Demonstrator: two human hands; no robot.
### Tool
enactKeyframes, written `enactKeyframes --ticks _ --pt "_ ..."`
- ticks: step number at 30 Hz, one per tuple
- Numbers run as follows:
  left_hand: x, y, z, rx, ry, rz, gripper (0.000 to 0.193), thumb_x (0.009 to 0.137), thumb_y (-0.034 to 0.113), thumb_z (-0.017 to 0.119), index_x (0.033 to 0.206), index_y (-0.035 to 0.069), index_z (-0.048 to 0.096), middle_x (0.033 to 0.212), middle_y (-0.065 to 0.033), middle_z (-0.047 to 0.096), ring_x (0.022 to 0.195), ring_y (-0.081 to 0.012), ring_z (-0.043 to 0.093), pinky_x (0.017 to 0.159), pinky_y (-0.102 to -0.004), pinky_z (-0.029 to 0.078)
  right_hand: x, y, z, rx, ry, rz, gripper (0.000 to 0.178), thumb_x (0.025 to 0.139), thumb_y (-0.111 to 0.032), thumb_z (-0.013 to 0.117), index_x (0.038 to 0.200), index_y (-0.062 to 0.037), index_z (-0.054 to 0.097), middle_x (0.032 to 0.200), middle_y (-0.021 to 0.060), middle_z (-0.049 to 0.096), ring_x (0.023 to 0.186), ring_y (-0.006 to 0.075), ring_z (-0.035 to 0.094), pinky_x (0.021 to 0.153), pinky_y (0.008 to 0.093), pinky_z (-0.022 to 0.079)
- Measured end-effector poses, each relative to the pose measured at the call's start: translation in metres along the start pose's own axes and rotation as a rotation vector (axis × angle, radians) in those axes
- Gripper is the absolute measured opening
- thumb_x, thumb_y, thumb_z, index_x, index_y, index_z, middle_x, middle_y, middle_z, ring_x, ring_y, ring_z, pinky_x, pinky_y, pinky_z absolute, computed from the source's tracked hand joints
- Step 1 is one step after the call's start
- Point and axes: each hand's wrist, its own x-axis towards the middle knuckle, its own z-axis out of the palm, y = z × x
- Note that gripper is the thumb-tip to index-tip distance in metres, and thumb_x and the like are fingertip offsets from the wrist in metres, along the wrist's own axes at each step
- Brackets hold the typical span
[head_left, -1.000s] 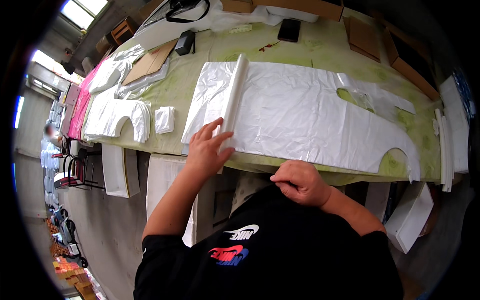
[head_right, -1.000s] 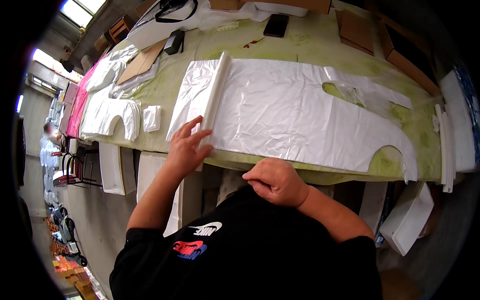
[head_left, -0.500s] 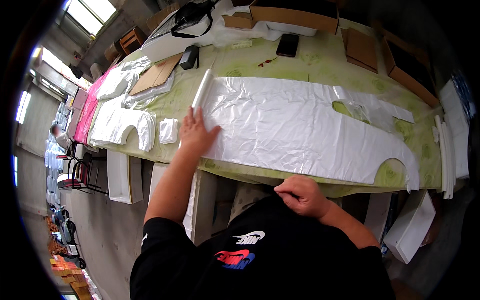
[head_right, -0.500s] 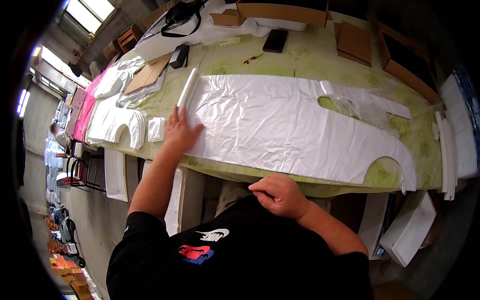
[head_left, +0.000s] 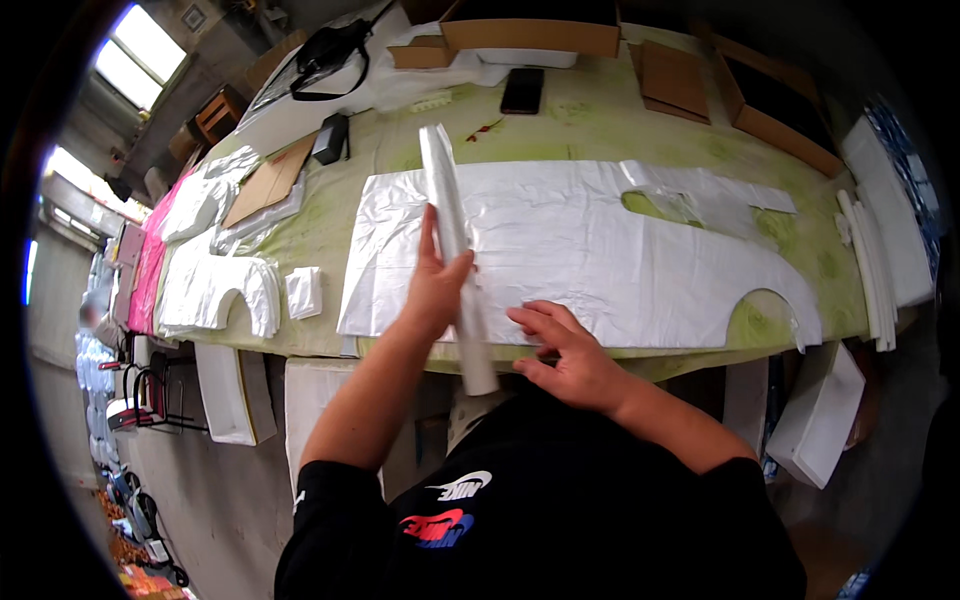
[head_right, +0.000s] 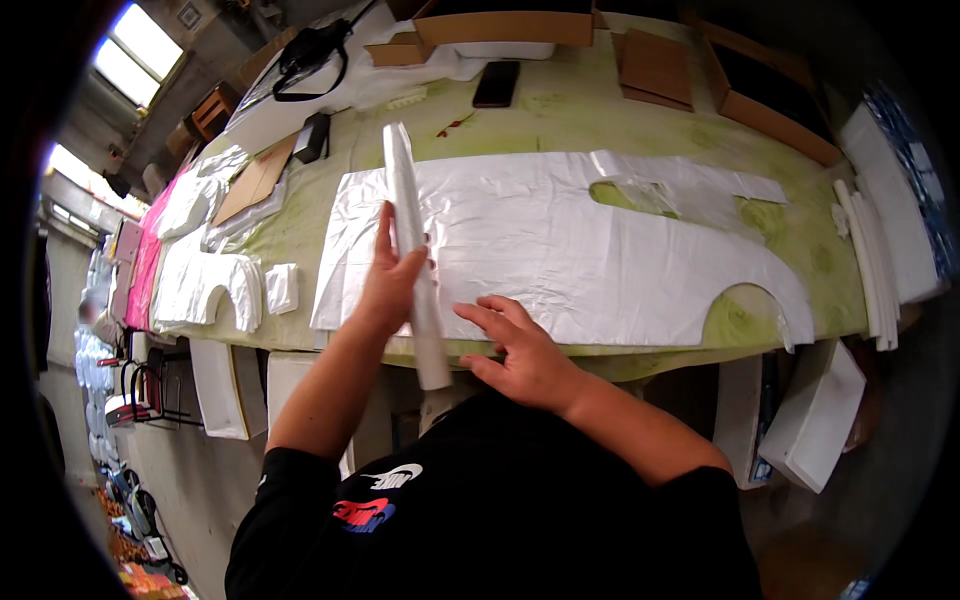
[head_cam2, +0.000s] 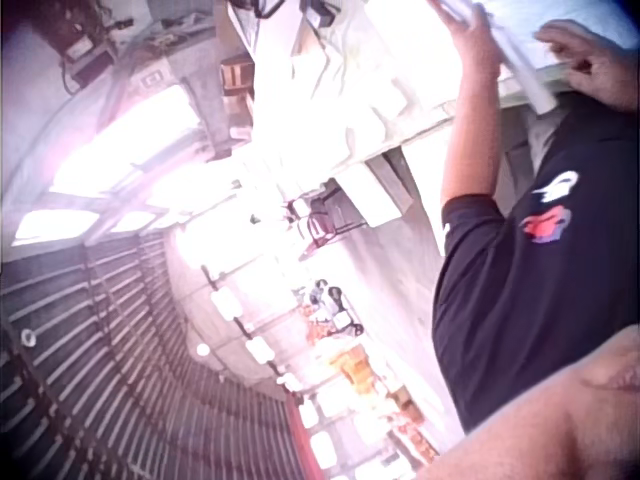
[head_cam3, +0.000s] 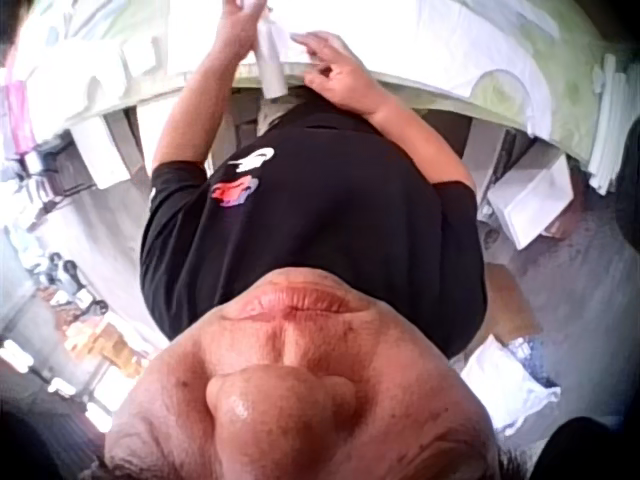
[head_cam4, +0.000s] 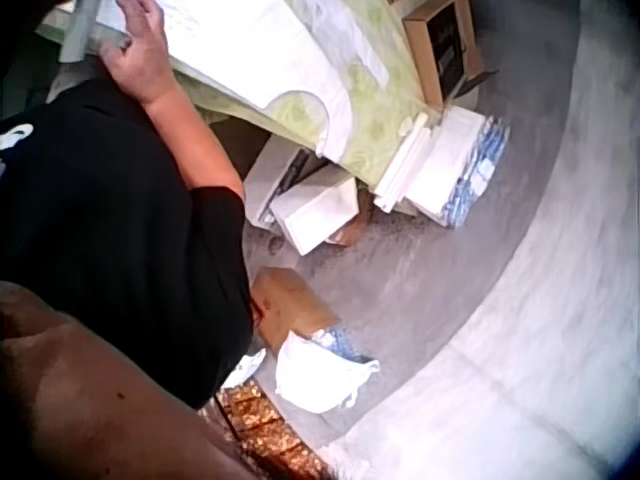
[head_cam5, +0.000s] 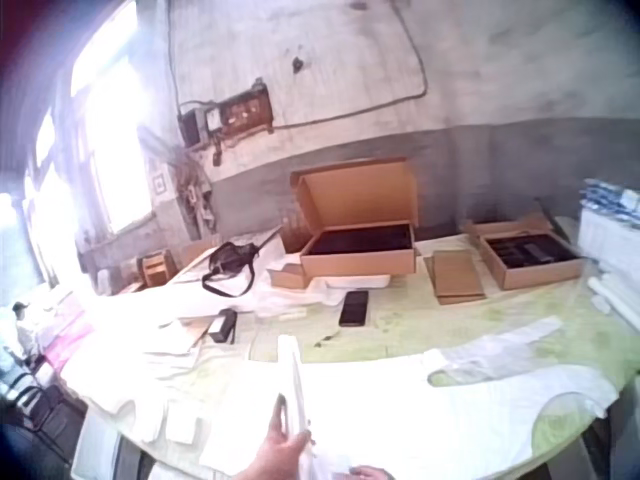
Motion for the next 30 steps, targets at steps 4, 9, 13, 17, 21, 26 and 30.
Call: enactKeyframes --ticks 4,9,13,17,21,26,30 --pt "-0.012 -0.01 0.072 -0.292 -0.047 -0.067 0.086 0.1 0.001 0.053 0.166 0.029 0.006 0.124 -0.0104 0.055 0.091 -0.0162 0.057 0.075 -0.0336 0.056 0.007 0.001 -0.003 0.06 0.01 0.137 0.074 0.092 -0.017 0.073 0.157 -0.0142 0.038 0.145 0.0171 0.052 0.125 0.0276 0.058 0.105 0.0374 0.048" --pt "0.026 -0.054 0.071 0.187 -0.067 0.109 0.076 0.095 0.016 0.069 0.161 0.011 0.03 0.142 -0.0202 0.049 0.114 -0.0265 0.056 0.1 -0.0389 0.051 -0.023 0.002 -0.029 -0.029 0.057 0.233 0.073 0.09 -0.018 0.07 0.157 -0.0107 0.04 0.147 0.0234 0.053 0.133 0.0337 0.056 0.11 0.0385 0.044" --pt "0.071 -0.021 0.049 0.454 0.015 0.106 0.08 0.088 0.032 0.08 0.153 0.003 0.044 0.153 -0.0238 0.045 0.138 -0.0357 0.05 0.108 -0.0429 0.046 -0.061 -0.009 -0.051 -0.16 0.004 0.346 0.074 0.088 -0.018 0.069 0.157 -0.0176 0.042 0.14 0.0207 0.056 0.124 0.0331 0.059 0.106 0.0384 0.047" --pt "0.111 0.001 0.031 0.63 -0.23 -0.095 0.074 0.082 0.04 0.085 0.139 0.001 0.06 0.127 -0.0174 0.068 0.111 -0.0263 0.066 0.096 -0.0365 0.053 -0.084 -0.014 -0.061 -0.159 -0.009 0.371 0.071 0.089 -0.021 0.068 0.156 -0.022 0.044 0.132 0.019 0.059 0.118 0.0322 0.06 0.104 0.0376 0.047" --pt "0.128 0.015 0.026 0.59 -0.371 -0.304 0.051 0.088 0.033 0.081 0.127 0.002 0.068 0.106 -0.0081 0.07 0.091 -0.0165 0.063 0.081 -0.0304 0.052 -0.087 -0.017 -0.067 -0.214 -0.072 0.438 0.073 0.088 -0.018 0.07 0.156 -0.0189 0.045 0.14 0.0193 0.056 0.123 0.0293 0.059 0.105 0.0362 0.046" --pt "0.148 0.016 0.016 0.356 -0.454 -0.436 0.027 0.094 0.023 0.072 0.113 0.005 0.071 0.086 0.0003 0.062 0.076 -0.0094 0.054 0.065 -0.0256 0.045 -0.076 -0.013 -0.063 -0.247 0.03 0.307 0.081 0.088 -0.022 0.07 0.161 -0.0183 0.033 0.137 0.0256 0.058 0.12 0.0336 0.062 0.104 0.0393 0.047" --pt "0.144 0.018 0.019 0.314 -0.344 -0.431 0.022 0.094 0.021 0.071 0.11 0.006 0.071 0.084 0.0007 0.061 0.074 -0.0095 0.053 0.064 -0.0252 0.044 -0.072 -0.027 -0.068 -0.258 -0.023 0.54 0.091 0.088 -0.024 0.075 0.163 -0.0182 0.024 0.127 0.0266 0.065 0.111 0.0354 0.067 0.1 0.0405 0.05"
